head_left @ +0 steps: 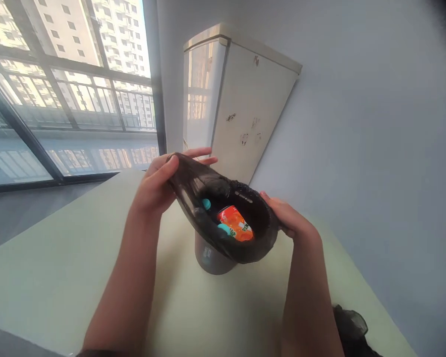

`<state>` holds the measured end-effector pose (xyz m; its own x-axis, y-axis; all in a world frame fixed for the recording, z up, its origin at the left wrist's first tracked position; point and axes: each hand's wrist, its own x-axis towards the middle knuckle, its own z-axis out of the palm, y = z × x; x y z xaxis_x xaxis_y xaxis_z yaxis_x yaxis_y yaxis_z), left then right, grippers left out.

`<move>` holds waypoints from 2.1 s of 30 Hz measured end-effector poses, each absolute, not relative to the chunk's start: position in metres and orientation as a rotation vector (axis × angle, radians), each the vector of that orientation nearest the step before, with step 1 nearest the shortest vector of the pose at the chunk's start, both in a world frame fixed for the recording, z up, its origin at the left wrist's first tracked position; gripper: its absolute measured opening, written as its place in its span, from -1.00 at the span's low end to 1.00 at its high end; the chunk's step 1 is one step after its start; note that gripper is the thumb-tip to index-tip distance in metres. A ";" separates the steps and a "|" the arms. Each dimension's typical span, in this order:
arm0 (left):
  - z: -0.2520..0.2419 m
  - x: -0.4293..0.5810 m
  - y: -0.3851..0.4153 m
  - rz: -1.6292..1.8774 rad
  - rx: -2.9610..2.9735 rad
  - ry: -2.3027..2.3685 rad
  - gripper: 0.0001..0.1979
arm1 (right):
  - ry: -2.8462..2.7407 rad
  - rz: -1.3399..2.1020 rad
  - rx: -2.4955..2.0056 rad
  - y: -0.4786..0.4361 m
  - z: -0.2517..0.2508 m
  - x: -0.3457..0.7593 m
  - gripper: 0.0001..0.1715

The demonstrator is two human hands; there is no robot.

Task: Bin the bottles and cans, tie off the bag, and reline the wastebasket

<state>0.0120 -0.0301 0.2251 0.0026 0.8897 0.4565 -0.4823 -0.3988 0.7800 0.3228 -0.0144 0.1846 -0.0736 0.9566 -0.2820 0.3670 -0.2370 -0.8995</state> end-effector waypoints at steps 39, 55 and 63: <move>0.224 0.058 -0.058 1.417 1.517 0.558 -0.63 | -1.303 1.255 -0.490 -0.056 0.219 0.270 -0.65; 0.231 0.064 -0.074 1.267 1.788 0.752 -0.67 | -1.243 1.182 -0.732 -0.068 0.214 0.250 -0.68; 0.233 0.071 -0.075 1.300 1.871 0.849 -0.73 | -1.596 0.979 -0.936 -0.087 0.220 0.240 -0.62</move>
